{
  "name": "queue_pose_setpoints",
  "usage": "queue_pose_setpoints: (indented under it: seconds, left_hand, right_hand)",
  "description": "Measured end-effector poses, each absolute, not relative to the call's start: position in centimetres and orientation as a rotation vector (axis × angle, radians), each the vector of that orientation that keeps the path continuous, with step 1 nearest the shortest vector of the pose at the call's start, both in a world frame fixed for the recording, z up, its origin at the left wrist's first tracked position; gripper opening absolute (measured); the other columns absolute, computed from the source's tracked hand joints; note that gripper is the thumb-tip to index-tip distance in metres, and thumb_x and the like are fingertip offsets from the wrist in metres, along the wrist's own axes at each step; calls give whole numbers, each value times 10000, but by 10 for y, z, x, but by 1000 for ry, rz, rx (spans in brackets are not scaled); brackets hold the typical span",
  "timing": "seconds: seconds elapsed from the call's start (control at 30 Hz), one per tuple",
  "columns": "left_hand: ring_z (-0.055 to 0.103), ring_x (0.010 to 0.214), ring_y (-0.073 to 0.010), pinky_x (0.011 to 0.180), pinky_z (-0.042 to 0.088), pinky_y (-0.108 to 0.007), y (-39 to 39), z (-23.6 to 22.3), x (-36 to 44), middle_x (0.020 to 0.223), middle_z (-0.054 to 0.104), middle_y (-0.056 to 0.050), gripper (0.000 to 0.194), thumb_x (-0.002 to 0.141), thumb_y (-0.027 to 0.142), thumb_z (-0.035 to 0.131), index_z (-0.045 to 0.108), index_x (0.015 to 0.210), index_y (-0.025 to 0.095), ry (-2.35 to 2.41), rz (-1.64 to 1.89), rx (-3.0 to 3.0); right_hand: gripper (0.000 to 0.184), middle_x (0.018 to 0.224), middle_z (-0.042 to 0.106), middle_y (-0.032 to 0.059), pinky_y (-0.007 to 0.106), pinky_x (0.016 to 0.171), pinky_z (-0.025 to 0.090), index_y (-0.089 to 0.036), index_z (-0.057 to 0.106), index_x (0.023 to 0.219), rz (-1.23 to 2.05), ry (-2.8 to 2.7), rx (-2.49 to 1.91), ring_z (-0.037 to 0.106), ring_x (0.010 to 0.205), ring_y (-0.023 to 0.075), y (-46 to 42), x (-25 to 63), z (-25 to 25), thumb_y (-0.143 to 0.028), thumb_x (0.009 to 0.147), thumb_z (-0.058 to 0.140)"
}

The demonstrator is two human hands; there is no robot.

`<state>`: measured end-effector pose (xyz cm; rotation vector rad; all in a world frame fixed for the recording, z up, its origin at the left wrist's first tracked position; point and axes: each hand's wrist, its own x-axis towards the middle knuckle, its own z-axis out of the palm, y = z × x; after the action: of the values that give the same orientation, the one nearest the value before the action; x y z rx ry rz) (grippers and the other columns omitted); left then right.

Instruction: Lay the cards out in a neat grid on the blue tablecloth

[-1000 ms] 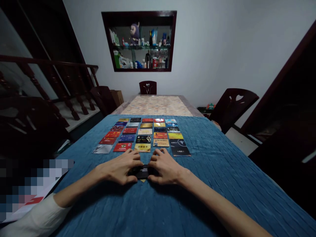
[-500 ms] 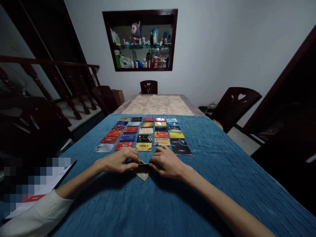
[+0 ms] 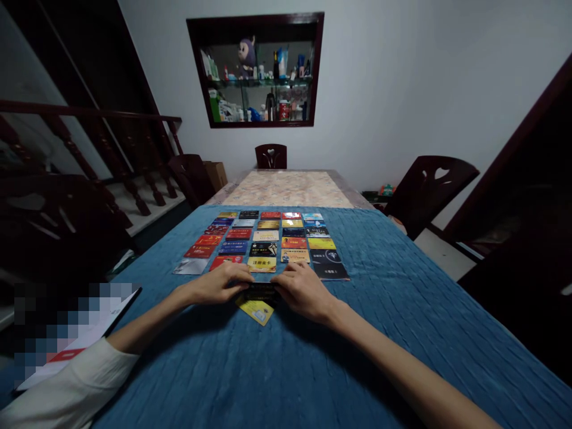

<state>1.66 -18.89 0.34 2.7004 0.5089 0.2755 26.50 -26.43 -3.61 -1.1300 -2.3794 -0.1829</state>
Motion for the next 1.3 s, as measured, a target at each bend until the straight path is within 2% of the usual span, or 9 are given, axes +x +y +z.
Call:
queue_pose_setpoints:
  seconds: [0.33, 0.5, 0.73, 0.9, 1.03, 1.3]
  left_hand:
    - [646, 885, -170, 818, 486, -268, -188, -1, 17, 965, 717, -56, 260, 859, 69, 513, 717, 989, 166, 520, 298, 2731]
    - [650, 963, -187, 850, 486, -282, -189, -3, 20, 1056, 724, -59, 347, 819, 35, 530, 689, 1090, 182, 547, 388, 2707]
    - [639, 911, -193, 813, 479, -286, -191, -5, 23, 982, 714, -73, 249, 830, 44, 524, 687, 987, 150, 609, 410, 2738]
    - [631, 925, -206, 824, 480, -306, -190, -8, 25, 963, 709, -75, 215, 823, 49, 544, 686, 946, 154, 683, 457, 2751]
    - [635, 950, -208, 856, 488, -324, -188, -10, 24, 1006, 715, -77, 249, 827, 50, 547, 682, 1003, 162, 713, 487, 2736]
    - [630, 940, -195, 868, 503, -334, -186, -12, 23, 1018, 705, -71, 258, 857, 67, 538, 675, 1053, 166, 718, 526, 2723]
  right_hand:
    - [273, 943, 717, 76, 367, 822, 421, -213, 664, 1157, -241, -2380, -1154, 585, 902, 212, -264, 265, -38, -162, 940, 505]
    - [267, 910, 715, 55, 348, 798, 376, -216, 638, 1157, -339, -2372, -1128, 557, 870, 205, -264, 266, -37, -151, 938, 499]
    - [227, 853, 703, 49, 364, 846, 350, -197, 642, 1094, -507, -2370, -1102, 544, 870, 208, -265, 264, -36, -133, 942, 486]
    - [247, 963, 695, 71, 411, 920, 335, -192, 635, 1127, -625, -2361, -1124, 538, 959, 238, -265, 261, -38, -147, 901, 545]
    - [299, 1045, 682, 87, 438, 981, 319, -194, 612, 1190, -624, -2358, -1147, 529, 1022, 254, -267, 259, -38, -217, 892, 614]
    - [426, 1104, 648, 121, 469, 975, 333, -168, 577, 1246, -641, -2332, -1179, 512, 1042, 283, -266, 257, -45, -273, 849, 692]
